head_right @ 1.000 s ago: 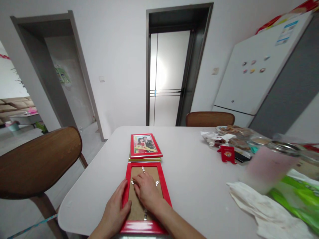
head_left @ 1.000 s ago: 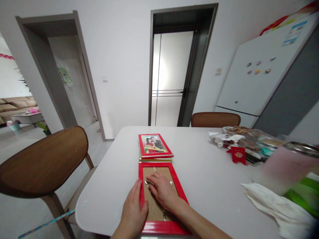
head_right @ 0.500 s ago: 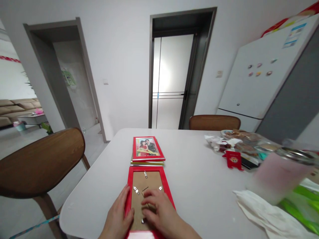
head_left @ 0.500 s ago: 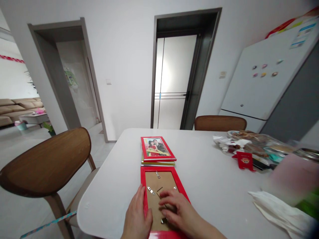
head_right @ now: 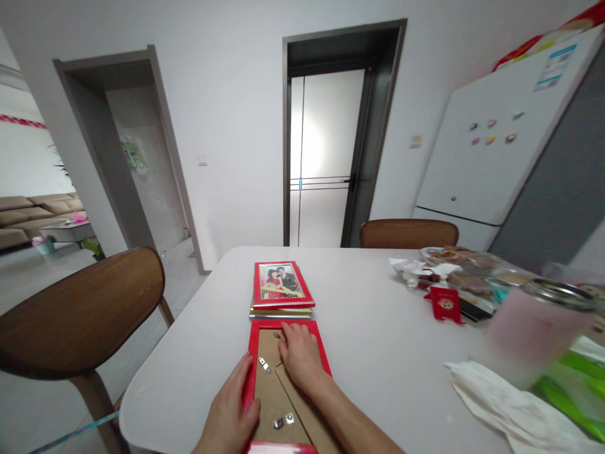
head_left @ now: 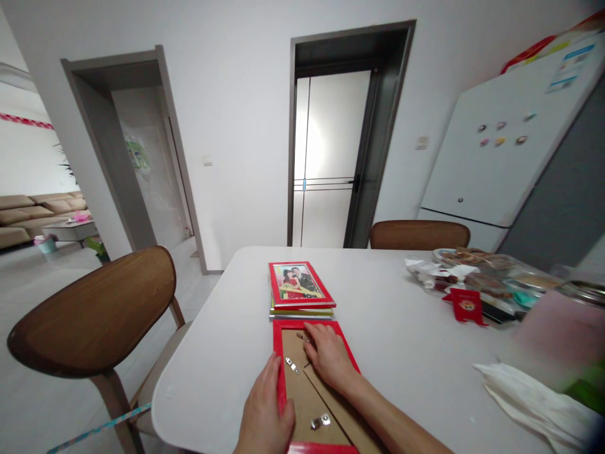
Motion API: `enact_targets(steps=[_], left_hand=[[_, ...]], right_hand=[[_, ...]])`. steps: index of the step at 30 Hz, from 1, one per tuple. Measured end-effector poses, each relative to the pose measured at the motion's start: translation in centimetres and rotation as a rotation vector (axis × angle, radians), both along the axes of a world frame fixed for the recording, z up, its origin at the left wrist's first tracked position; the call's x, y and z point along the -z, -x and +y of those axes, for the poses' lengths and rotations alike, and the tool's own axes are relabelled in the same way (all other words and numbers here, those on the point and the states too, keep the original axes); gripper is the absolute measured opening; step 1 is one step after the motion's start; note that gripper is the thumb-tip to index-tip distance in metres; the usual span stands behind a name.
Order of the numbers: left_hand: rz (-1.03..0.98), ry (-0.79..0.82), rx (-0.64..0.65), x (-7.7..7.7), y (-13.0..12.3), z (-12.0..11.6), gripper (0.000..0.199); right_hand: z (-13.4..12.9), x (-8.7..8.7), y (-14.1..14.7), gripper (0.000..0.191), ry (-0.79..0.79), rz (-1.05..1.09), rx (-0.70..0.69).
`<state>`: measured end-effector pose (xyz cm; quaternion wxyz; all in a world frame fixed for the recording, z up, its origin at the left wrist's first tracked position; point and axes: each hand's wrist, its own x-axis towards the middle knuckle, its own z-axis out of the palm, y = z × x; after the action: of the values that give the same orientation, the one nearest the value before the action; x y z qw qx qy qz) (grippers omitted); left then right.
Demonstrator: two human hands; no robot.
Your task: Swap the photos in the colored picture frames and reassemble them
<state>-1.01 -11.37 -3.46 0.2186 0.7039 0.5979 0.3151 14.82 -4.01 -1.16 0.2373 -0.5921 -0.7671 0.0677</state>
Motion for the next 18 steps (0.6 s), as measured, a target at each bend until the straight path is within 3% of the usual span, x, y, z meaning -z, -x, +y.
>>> enact_targets(steps=[7, 11, 15, 18], left_hand=[[0.044, 0.011, -0.024, -0.1, -0.2, -0.1, 0.06], [-0.017, 0.01, -0.034, 0.1, -0.2, 0.1, 0.058], [-0.179, -0.023, -0.035, -0.3, -0.8, 0.3, 0.056], [-0.454, -0.054, -0.063, -1.7, -1.6, 0.4, 0.049]], right_hand=[[-5.3, -0.1, -2.5, 0.031, 0.134, 0.003, -0.107], [-5.4, 0.0, -2.5, 0.033, 0.132, 0.074, -0.07], [-5.0, -1.8, -2.6, 0.031, 0.128, 0.084, -0.064], [-5.5, -3.9, -2.2, 0.028, 0.09, 0.119, -0.083]])
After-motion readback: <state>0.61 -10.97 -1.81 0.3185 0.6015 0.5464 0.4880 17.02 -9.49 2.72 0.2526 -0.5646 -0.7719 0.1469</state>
